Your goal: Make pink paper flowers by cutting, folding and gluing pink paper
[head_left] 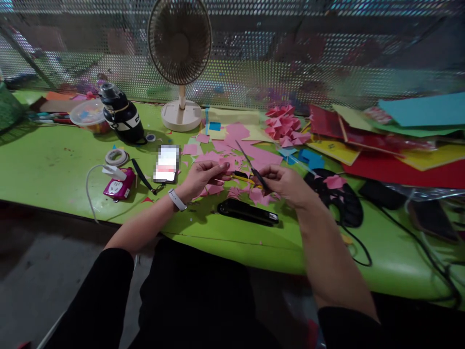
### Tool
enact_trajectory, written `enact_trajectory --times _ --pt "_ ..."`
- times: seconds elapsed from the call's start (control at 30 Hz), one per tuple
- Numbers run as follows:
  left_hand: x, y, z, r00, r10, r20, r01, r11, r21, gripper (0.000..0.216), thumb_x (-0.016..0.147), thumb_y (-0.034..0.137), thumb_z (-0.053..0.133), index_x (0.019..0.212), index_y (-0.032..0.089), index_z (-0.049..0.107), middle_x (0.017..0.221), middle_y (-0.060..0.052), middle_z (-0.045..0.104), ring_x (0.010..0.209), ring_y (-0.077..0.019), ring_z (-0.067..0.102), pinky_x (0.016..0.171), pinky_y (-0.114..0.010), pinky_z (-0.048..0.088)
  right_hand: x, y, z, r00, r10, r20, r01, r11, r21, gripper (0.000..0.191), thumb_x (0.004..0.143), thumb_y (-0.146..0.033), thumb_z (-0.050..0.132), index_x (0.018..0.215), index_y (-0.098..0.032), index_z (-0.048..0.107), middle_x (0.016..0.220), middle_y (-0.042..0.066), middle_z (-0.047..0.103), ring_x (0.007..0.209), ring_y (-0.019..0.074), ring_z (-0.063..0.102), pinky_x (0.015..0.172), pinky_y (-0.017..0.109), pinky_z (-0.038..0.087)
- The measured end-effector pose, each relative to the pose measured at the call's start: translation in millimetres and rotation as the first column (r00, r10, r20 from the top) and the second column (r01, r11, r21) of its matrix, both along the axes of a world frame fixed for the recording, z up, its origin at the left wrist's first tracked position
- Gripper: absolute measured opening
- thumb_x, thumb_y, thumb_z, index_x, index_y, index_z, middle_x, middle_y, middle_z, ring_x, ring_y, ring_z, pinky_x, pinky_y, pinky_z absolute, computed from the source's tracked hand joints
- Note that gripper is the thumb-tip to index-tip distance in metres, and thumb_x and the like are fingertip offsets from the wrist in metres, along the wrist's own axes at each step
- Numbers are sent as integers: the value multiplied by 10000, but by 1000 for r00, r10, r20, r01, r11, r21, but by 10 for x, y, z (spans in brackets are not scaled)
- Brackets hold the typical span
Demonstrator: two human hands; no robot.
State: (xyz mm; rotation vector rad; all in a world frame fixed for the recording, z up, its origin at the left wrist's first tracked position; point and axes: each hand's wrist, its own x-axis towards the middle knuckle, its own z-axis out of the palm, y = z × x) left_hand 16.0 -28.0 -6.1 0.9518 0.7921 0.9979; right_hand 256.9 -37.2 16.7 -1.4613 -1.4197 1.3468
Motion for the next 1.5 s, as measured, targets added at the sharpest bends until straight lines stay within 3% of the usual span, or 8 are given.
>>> enact_trajectory --times 0.33,0.57,0.73,0.9,1.07,1.27,1.5 --pt "-18 -2 14 1000 1 30 -2 1000 20 345 783 453 785 869 133 689 894 -82 774 776 -129 743 626 -195 556 -142 -120 66 973 218 -81 -224 972 -76 499 582 -558 872 803 -197 608 661 -24 613 501 105 570 477 244 491" --pt "7 -34 64 997 74 20 -75 996 39 350 787 449 780 850 133 644 843 -59 761 777 -126 740 681 -218 570 -193 -155 31 964 264 -32 -266 962 -66 516 617 -611 835 808 -191 603 712 -14 606 540 93 544 498 239 500" --pt "52 -83 100 996 73 -43 -69 994 82 323 808 428 765 824 139 623 774 -29 728 679 -99 705 685 -240 572 -211 -141 -30 988 92 -127 -89 996 28 460 626 -533 852 843 -204 615 720 -21 619 558 104 582 479 226 491" --pt "119 -154 57 990 24 -140 3 982 188 325 817 449 747 801 145 631 715 -7 680 617 -82 660 646 -230 564 -355 -169 -68 946 -18 -324 47 995 82 522 519 -345 925 894 -236 578 827 -18 692 710 156 678 691 315 604" --pt "154 -193 12 983 22 -180 21 972 235 374 821 506 720 853 141 646 712 -15 676 609 -89 651 632 -240 566 -439 -218 -89 909 -129 -397 192 973 125 629 516 -296 918 967 -297 478 725 -81 653 487 114 571 479 268 536" --pt "163 -200 -19 986 34 -165 10 967 255 417 799 537 729 826 132 632 689 -7 655 587 -80 633 612 -232 561 -419 -231 -153 932 -61 -358 120 982 147 932 589 -310 887 1388 -333 408 817 -60 663 594 127 616 484 236 545" --pt "166 -196 -23 986 12 -168 26 975 221 416 793 538 738 818 139 624 653 9 642 539 -61 591 565 -206 526 -436 -244 -153 955 -39 -293 100 976 195 985 607 -331 881 1461 -277 393 816 -22 654 636 153 629 470 239 523"
